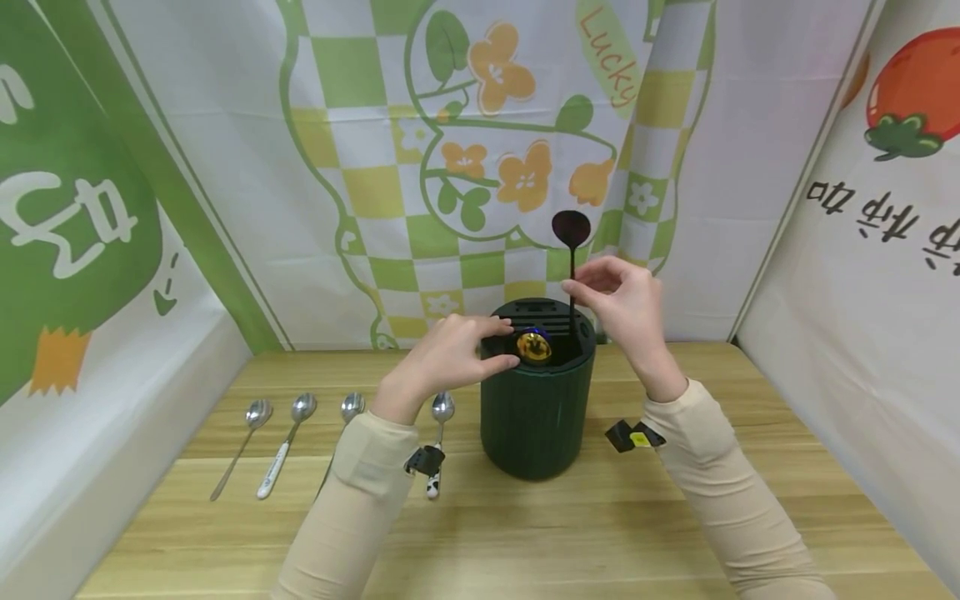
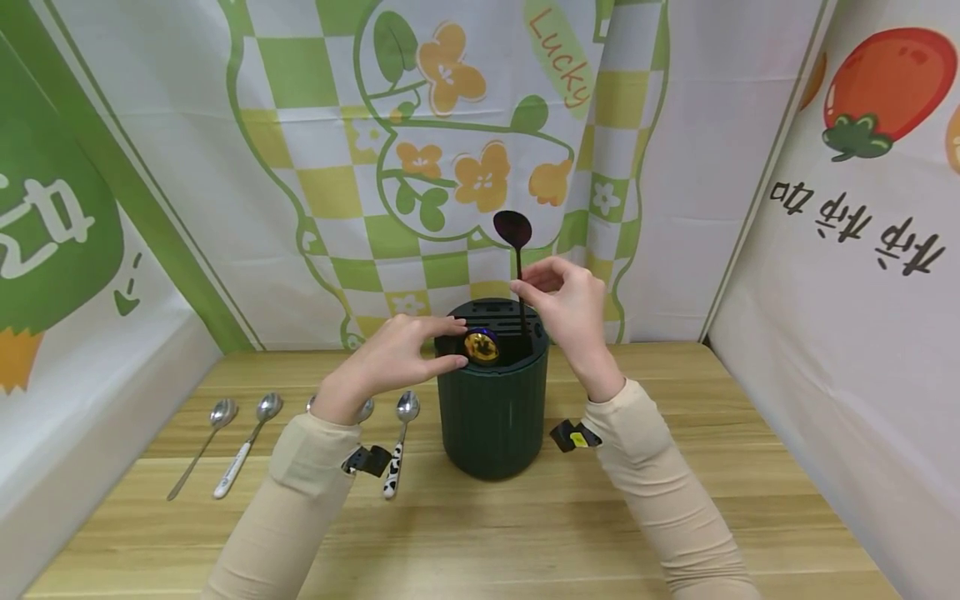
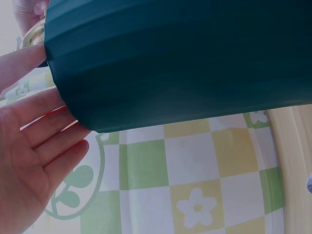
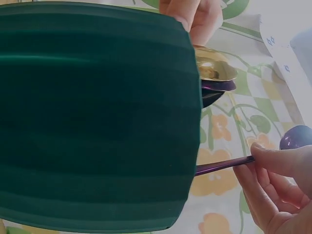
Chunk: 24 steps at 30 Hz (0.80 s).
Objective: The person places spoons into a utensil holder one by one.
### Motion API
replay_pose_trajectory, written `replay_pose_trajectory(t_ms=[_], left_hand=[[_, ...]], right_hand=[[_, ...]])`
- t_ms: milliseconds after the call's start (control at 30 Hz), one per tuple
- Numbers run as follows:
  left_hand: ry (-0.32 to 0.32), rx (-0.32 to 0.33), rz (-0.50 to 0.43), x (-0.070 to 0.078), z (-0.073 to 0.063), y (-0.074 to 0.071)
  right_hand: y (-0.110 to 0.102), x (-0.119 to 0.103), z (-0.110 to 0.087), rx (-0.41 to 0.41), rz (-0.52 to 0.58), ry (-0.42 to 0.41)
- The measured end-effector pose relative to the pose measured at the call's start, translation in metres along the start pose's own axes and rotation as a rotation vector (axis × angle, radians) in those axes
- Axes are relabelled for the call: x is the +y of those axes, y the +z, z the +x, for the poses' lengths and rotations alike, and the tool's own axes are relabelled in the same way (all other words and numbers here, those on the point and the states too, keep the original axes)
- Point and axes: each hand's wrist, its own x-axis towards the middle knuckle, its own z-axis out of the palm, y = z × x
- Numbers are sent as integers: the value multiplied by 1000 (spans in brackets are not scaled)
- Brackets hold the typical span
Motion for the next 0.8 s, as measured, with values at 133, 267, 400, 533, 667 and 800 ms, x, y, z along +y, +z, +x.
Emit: replay_pose_trajectory(t_ms=[133, 267, 400, 533, 667, 800], left_hand=[[-2, 4, 7, 1, 0, 0], [1, 14, 15, 1, 0, 1], [0, 17, 11, 1, 0, 1], [-3, 16, 10, 1, 0, 1], [-8, 11, 10, 2, 0, 1], [-11, 7, 11, 2, 0, 1]], right_hand=[[1, 2, -1, -11, -46, 0], [2, 5, -2, -22, -69, -1], [2, 7, -3, -36, -68, 11], [2, 9, -4, -51, -72, 20], [2, 12, -6, -76, -79, 31], [2, 14, -8, -96, -84, 52]])
